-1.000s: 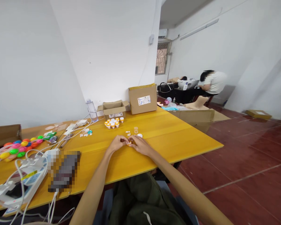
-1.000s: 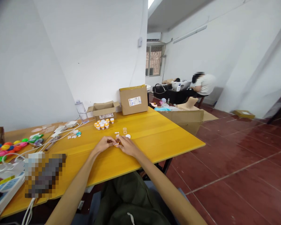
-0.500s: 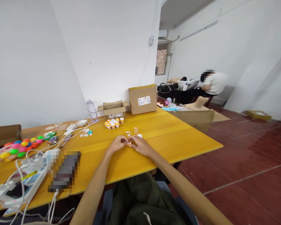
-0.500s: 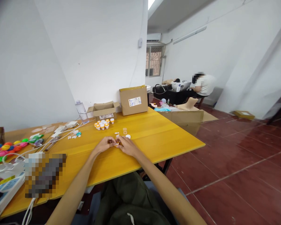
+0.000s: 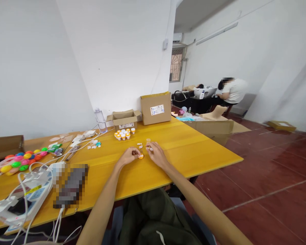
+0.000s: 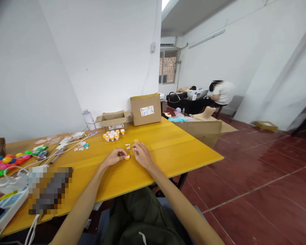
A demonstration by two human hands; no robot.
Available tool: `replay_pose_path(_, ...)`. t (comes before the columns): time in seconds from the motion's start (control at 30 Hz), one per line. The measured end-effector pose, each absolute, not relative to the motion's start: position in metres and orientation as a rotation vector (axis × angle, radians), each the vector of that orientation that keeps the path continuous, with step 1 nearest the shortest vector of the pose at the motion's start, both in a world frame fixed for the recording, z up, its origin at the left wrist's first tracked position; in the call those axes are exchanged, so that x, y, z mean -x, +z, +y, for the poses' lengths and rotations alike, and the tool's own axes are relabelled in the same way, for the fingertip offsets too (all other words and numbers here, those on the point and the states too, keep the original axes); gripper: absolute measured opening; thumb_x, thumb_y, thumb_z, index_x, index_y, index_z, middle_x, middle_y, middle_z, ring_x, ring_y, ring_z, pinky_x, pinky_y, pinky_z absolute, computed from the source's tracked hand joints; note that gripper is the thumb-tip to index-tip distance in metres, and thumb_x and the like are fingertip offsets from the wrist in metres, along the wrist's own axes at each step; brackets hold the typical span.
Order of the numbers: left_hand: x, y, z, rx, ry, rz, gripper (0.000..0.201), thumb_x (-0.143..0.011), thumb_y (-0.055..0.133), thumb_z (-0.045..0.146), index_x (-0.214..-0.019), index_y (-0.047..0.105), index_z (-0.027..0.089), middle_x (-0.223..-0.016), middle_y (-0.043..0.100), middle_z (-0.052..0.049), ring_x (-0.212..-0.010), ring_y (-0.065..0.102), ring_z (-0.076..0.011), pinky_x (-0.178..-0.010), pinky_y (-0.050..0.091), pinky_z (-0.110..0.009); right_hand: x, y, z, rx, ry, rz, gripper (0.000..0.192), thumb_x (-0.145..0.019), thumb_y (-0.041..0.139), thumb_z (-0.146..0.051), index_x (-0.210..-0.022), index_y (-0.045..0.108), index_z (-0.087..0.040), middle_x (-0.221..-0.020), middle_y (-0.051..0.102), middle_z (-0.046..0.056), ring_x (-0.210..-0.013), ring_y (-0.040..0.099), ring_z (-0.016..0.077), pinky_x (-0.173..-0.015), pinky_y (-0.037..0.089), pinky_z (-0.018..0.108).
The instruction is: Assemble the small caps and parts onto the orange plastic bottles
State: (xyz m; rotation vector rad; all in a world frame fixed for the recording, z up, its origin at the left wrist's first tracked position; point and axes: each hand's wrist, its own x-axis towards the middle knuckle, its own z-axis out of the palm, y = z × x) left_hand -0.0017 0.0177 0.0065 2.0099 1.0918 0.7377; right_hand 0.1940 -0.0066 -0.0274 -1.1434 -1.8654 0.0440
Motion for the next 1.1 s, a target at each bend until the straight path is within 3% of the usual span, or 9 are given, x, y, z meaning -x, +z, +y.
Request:
replay_pose_path(0.13, 0.004, 0.006, 0.019, -2.036, 0.743, 1.087, 0.003, -0.071, 0.068, 0.020, -0.073, 0.068, 0.018, -0.075, 0.063, 0.001, -0.070, 0.054, -0.0134, -0.072, 0.045, -0.027, -0.192, -0.031, 0.001, 1.185, -0.191, -1.991, 0.020, -0.091, 0.051, -0.009, -0.092, 0.066, -0.022, -0.096, 0.067, 0.007, -0.094, 0.059, 0.0223, -0.086, 0.047, 0.036)
replay_pose_path(0.27, 0.007, 0.002, 0.021, -2.042, 0.755, 1.052, 0.015, -0.073, 0.071, 0.030, -0.083, 0.067, 0.019, -0.082, 0.064, 0.000, -0.077, 0.056, -0.0156, -0.077, 0.047, -0.029, -0.186, -0.027, 0.005, 1.213, -0.337, -2.154, 0.020, -0.090, 0.055, -0.008, -0.096, 0.068, -0.021, -0.100, 0.066, 0.009, -0.104, 0.056, 0.0237, -0.085, 0.047, 0.035)
replay_pose_path(0.6, 0.007, -0.005, 0.019, -2.167, 0.750, 1.050, 0.037, -0.066, 0.080, 0.031, -0.097, 0.063, 0.020, -0.102, 0.065, -0.003, -0.094, 0.057, -0.0197, -0.089, 0.048, -0.033, -0.184, -0.019, 0.009, 1.236, -0.459, -2.312, 0.021, -0.092, 0.057, -0.011, -0.099, 0.073, -0.022, -0.106, 0.065, 0.010, -0.106, 0.055, 0.0230, -0.087, 0.046, 0.033)
replay_pose_path(1.1, 0.005, -0.004, 0.018, -2.272, 0.761, 1.040, 0.012, -0.073, 0.070, 0.025, -0.081, 0.063, 0.020, -0.088, 0.062, -0.002, -0.084, 0.058, -0.0177, -0.085, 0.050, -0.033, -0.176, -0.013, 0.016, 1.178, -0.613, -2.479, 0.015, -0.095, 0.056, -0.016, -0.100, 0.070, -0.017, -0.103, 0.067, 0.011, -0.103, 0.057, 0.0222, -0.092, 0.044, 0.035)
